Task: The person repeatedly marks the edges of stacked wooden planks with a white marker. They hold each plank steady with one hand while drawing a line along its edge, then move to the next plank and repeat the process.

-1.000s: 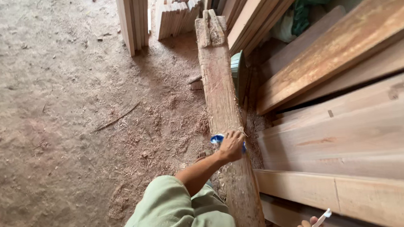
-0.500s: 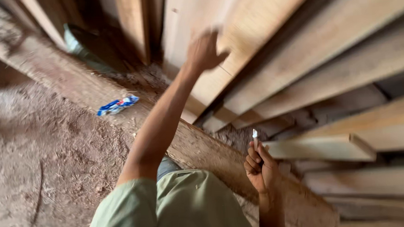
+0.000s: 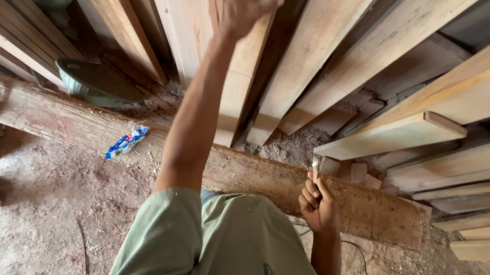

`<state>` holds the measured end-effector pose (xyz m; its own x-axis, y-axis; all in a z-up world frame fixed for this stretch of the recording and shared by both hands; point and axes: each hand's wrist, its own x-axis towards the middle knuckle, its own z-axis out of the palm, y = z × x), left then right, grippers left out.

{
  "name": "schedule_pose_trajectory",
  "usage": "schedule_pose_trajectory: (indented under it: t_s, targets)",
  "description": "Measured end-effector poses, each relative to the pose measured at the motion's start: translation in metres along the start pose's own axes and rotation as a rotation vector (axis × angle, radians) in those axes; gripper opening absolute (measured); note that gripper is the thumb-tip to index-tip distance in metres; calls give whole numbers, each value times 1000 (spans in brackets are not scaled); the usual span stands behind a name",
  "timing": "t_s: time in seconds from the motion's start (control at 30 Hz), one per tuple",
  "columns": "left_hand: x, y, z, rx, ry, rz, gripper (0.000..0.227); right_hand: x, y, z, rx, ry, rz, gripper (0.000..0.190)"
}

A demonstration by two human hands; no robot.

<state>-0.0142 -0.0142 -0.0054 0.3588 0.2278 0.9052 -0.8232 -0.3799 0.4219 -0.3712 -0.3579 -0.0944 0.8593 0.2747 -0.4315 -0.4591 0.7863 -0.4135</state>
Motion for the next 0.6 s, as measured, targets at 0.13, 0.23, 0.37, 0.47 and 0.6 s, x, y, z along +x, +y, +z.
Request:
schedule_pose_trajectory:
  t_s: [0.13,0.23,0.37,0.47,0.6]
  targets:
    - [-17,40,-44,476,-165,-538,102,22,-12,1,49,-106,-6,24]
    - [-44,45,-41,294,-254,-265,83,34,-19,7,-170,-79,-120,27]
    - [-66,42,0,94,-151,-562,89,61,-16,23,-333,-74,-128,28]
    - [-72,58,26,239,-109,-607,100,76,2,33,-390,28,-113,27]
    - [-59,75,22,336,-67,-157,124,107,40,39,-389,125,-126,22]
